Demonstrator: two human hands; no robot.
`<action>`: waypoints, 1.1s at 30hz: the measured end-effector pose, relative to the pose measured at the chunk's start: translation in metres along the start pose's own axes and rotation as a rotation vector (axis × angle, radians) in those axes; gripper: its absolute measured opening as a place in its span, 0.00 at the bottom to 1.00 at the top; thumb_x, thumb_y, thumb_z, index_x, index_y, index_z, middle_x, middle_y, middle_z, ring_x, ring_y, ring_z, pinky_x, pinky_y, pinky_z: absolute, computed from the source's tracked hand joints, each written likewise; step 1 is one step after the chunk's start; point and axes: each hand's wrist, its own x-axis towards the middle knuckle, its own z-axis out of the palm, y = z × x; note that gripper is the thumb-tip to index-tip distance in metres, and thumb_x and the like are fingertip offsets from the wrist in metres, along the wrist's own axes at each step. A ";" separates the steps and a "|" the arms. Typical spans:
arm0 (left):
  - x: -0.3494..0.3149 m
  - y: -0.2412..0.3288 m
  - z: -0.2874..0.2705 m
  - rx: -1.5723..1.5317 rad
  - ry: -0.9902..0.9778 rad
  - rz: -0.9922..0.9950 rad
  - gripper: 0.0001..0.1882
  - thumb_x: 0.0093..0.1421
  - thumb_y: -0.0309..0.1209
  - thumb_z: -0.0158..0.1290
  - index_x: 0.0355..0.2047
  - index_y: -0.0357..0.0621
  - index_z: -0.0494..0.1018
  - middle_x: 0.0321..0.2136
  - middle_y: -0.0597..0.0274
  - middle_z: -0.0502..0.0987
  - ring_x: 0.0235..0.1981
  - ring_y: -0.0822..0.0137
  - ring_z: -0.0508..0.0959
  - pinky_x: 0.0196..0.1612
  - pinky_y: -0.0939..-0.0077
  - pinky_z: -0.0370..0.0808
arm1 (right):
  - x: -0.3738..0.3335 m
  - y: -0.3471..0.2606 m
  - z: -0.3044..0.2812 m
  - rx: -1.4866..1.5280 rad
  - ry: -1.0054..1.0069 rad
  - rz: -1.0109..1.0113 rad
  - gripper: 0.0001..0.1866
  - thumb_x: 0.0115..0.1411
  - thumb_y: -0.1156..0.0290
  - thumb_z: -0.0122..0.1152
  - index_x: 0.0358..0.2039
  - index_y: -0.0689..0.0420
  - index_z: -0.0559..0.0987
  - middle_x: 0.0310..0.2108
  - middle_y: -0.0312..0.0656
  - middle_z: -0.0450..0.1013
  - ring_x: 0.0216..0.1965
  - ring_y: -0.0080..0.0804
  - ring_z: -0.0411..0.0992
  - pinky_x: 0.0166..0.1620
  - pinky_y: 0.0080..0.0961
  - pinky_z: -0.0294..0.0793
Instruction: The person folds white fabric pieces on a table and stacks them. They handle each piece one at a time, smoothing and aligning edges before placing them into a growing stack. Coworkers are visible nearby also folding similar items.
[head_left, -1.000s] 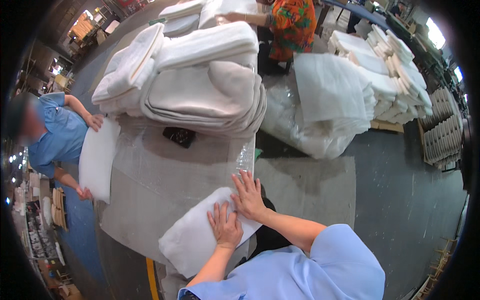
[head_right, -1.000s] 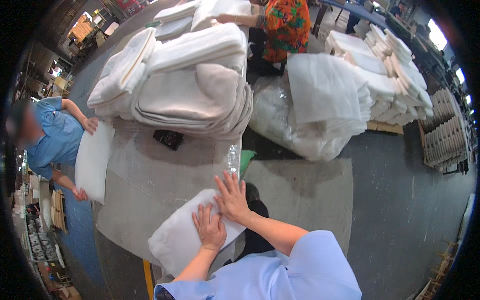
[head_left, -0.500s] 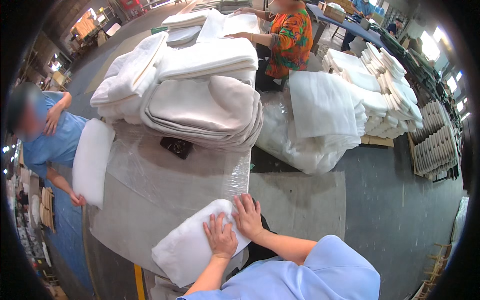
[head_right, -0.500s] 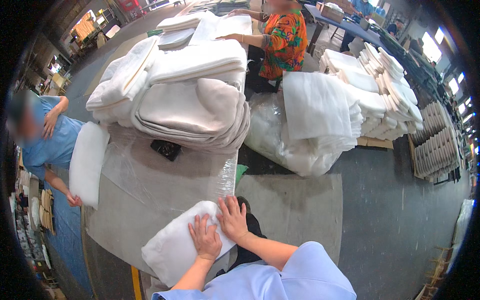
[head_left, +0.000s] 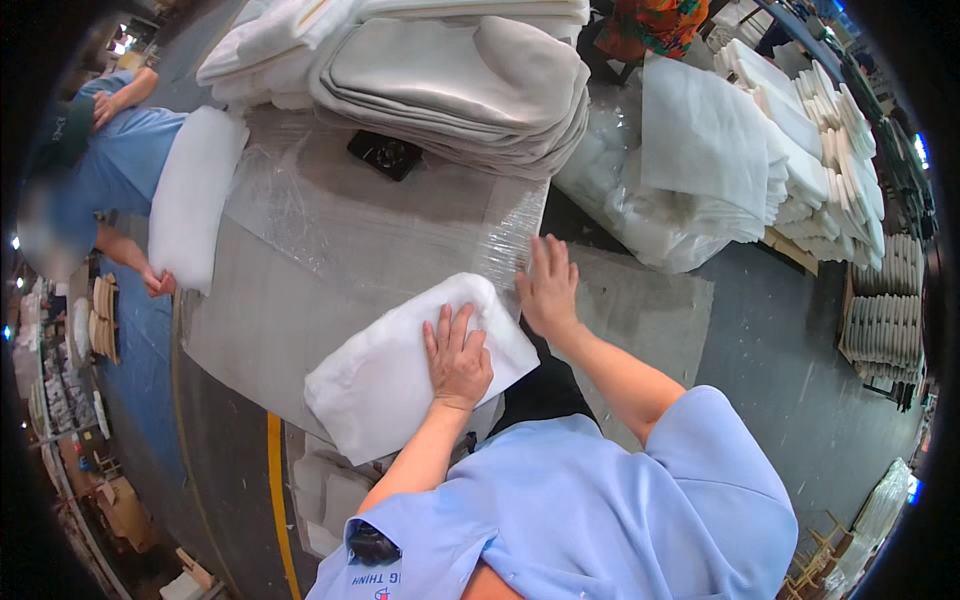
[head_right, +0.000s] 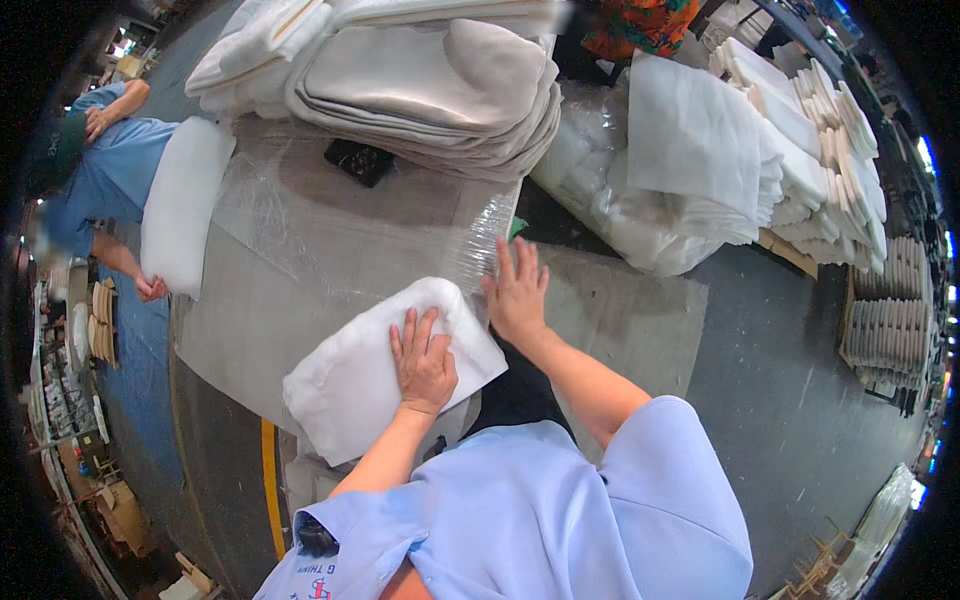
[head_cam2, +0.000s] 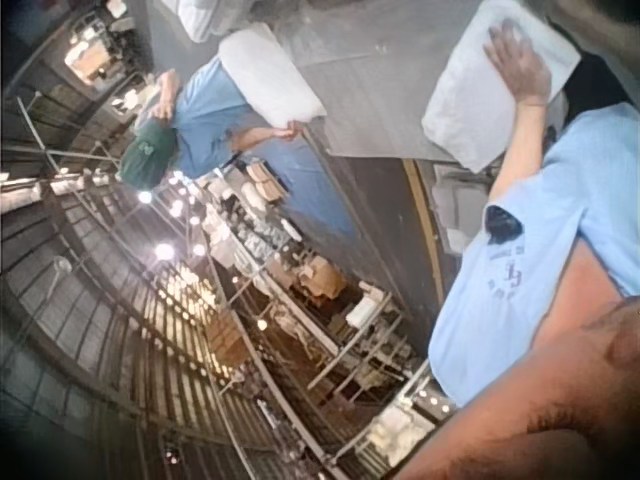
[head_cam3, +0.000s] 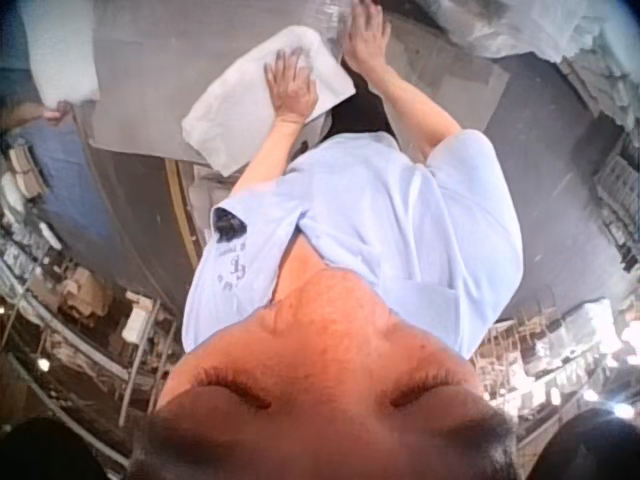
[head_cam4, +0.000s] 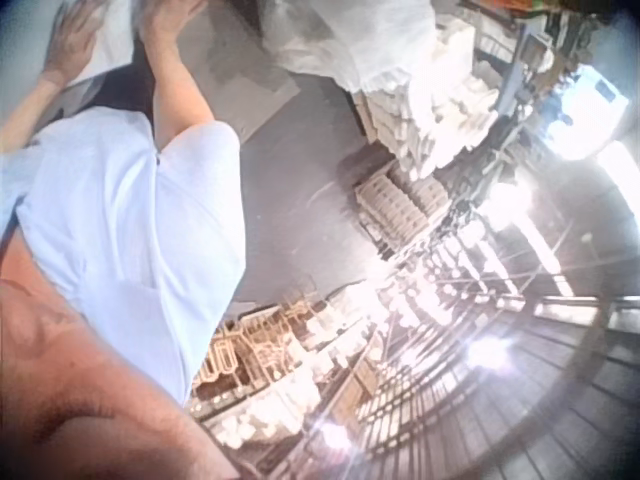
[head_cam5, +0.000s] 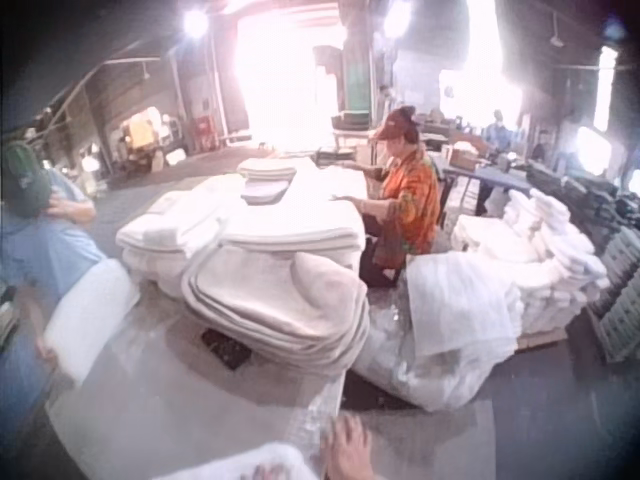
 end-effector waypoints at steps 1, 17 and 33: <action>-0.001 0.000 0.001 0.000 0.009 -0.004 0.06 0.58 0.28 0.57 0.37 0.47 0.79 0.69 0.56 0.69 0.76 0.43 0.58 0.77 0.34 0.44 | -0.013 -0.008 0.007 -0.027 -0.022 -0.051 0.39 0.71 0.60 0.57 0.78 0.52 0.56 0.76 0.56 0.53 0.76 0.64 0.51 0.69 0.72 0.54; 0.001 0.001 -0.002 -0.010 -0.016 -0.030 0.05 0.58 0.27 0.56 0.35 0.46 0.79 0.70 0.55 0.68 0.77 0.43 0.57 0.77 0.33 0.44 | -0.029 -0.018 -0.005 0.078 -0.121 -0.092 0.42 0.70 0.57 0.60 0.80 0.48 0.53 0.78 0.57 0.47 0.78 0.63 0.46 0.70 0.75 0.51; -0.006 -0.003 -0.002 -0.074 0.075 -0.017 0.07 0.55 0.25 0.58 0.35 0.45 0.79 0.59 0.47 0.68 0.72 0.42 0.64 0.76 0.32 0.50 | 0.013 -0.051 0.030 0.129 -0.215 -0.302 0.44 0.69 0.46 0.59 0.80 0.44 0.55 0.80 0.54 0.46 0.80 0.64 0.40 0.72 0.78 0.41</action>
